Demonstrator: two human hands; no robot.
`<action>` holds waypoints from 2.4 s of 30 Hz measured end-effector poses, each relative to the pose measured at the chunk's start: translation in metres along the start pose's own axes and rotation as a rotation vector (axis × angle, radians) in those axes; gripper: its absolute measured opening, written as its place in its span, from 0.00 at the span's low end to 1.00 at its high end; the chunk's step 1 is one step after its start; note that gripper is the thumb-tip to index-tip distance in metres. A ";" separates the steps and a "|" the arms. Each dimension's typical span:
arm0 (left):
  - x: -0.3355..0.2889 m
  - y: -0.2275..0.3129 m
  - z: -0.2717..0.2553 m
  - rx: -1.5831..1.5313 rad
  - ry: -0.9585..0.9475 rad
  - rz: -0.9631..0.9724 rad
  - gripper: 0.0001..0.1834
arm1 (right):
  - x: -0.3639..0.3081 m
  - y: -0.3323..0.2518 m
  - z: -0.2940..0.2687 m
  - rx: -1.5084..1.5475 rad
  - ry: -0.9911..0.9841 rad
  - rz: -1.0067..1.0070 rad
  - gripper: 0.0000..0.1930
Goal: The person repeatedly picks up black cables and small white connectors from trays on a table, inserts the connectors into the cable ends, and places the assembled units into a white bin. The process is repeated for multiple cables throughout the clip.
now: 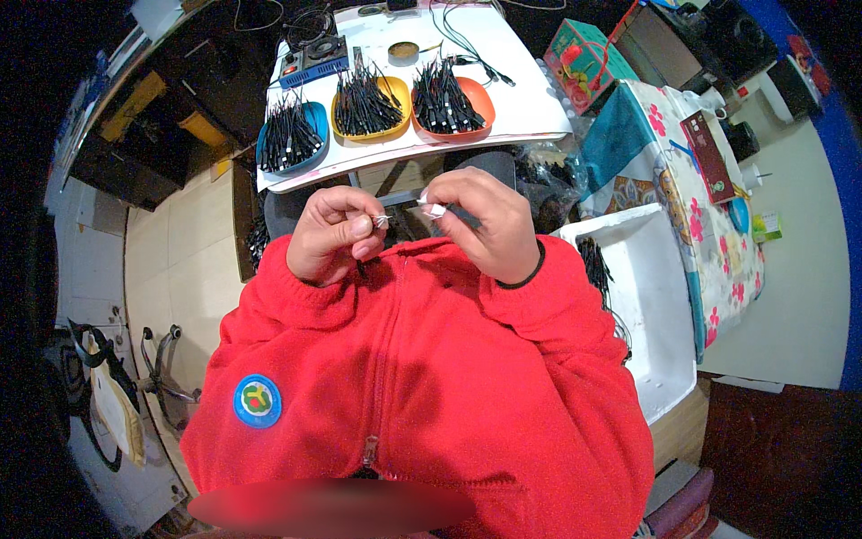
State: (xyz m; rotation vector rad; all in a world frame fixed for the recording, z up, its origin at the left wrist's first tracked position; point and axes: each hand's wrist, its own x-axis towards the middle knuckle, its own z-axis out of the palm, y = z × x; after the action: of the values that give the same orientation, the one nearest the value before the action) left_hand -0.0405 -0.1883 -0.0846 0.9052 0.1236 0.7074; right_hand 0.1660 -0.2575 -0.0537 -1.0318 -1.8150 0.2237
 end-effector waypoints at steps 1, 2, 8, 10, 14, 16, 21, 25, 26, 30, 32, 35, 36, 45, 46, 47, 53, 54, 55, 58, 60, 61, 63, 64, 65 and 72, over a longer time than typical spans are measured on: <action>0.000 -0.001 0.001 -0.014 -0.012 -0.018 0.08 | -0.002 -0.001 0.001 -0.045 0.009 -0.039 0.09; 0.001 -0.001 0.001 -0.033 -0.020 -0.037 0.08 | -0.002 -0.001 0.001 -0.065 -0.020 -0.056 0.10; 0.000 -0.001 0.004 -0.191 -0.037 -0.146 0.06 | 0.004 -0.001 0.008 -0.108 0.013 -0.287 0.17; 0.000 -0.002 0.003 -0.241 -0.055 -0.182 0.06 | 0.007 -0.001 0.008 -0.132 0.017 -0.345 0.16; 0.002 -0.004 0.003 -0.313 -0.097 -0.229 0.06 | 0.008 -0.001 0.006 -0.164 0.026 -0.399 0.15; 0.002 -0.004 0.004 -0.329 -0.095 -0.236 0.05 | 0.008 -0.002 0.008 -0.154 0.036 -0.386 0.16; 0.002 -0.005 0.004 -0.319 -0.074 -0.227 0.05 | 0.006 -0.004 0.014 -0.067 0.055 -0.264 0.17; 0.003 -0.005 0.003 -0.354 -0.111 -0.227 0.05 | 0.007 -0.003 0.014 -0.026 0.024 -0.257 0.16; 0.003 -0.005 0.003 -0.356 -0.114 -0.229 0.05 | 0.007 -0.002 0.013 -0.026 0.007 -0.261 0.16; 0.001 -0.006 0.005 -0.387 -0.114 -0.245 0.04 | 0.005 -0.003 0.009 -0.121 -0.012 -0.345 0.16; 0.000 -0.006 0.006 -0.379 -0.075 -0.265 0.04 | 0.004 -0.003 0.008 -0.157 0.029 -0.365 0.17; 0.001 -0.007 0.007 -0.392 -0.125 -0.283 0.05 | 0.003 -0.003 0.008 -0.221 0.028 -0.446 0.17; 0.001 -0.007 0.007 -0.402 -0.158 -0.288 0.05 | 0.003 -0.003 0.008 -0.231 0.049 -0.491 0.17; -0.001 0.006 0.011 0.328 -0.104 -0.019 0.05 | -0.008 -0.010 0.005 0.254 -0.195 0.091 0.07; -0.003 0.010 0.011 0.509 -0.114 0.050 0.05 | -0.010 -0.011 0.006 0.500 -0.227 0.275 0.07; -0.003 0.016 0.010 0.816 -0.144 0.152 0.05 | -0.011 -0.010 0.008 0.755 -0.239 0.453 0.07; -0.001 0.009 0.010 0.634 -0.092 0.119 0.05 | -0.013 -0.013 0.004 0.608 -0.198 0.565 0.07; -0.001 0.008 0.009 0.460 -0.073 0.050 0.05 | -0.012 -0.014 0.002 0.419 -0.171 0.412 0.08; -0.001 0.007 0.007 0.417 -0.079 0.028 0.06 | -0.011 -0.015 0.000 0.231 -0.141 0.261 0.10; 0.001 0.002 0.005 0.302 -0.089 -0.001 0.06 | -0.006 -0.015 0.000 -0.076 -0.049 -0.103 0.14; 0.002 -0.002 0.006 0.230 -0.078 -0.033 0.05 | -0.005 -0.013 0.003 -0.197 -0.021 -0.282 0.14; 0.002 -0.003 0.006 0.194 -0.079 -0.039 0.05 | -0.006 -0.012 0.005 -0.226 -0.010 -0.283 0.15; 0.002 -0.005 0.007 0.285 -0.051 -0.013 0.05 | -0.009 -0.012 0.007 -0.159 -0.072 -0.132 0.12; 0.002 -0.005 0.008 0.334 -0.042 0.000 0.05 | -0.010 -0.013 0.007 -0.130 -0.099 -0.048 0.10; 0.002 -0.004 0.008 0.564 -0.062 0.096 0.05 | -0.013 -0.014 0.008 0.117 -0.142 0.181 0.08; -0.001 -0.006 0.007 0.223 -0.051 -0.020 0.05 | -0.013 -0.010 -0.002 0.714 -0.234 0.659 0.09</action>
State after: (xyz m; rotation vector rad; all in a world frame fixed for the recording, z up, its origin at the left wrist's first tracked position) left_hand -0.0356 -0.1956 -0.0849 1.1328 0.1680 0.6593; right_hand 0.1638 -0.2739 -0.0563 -1.0552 -1.3425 1.3308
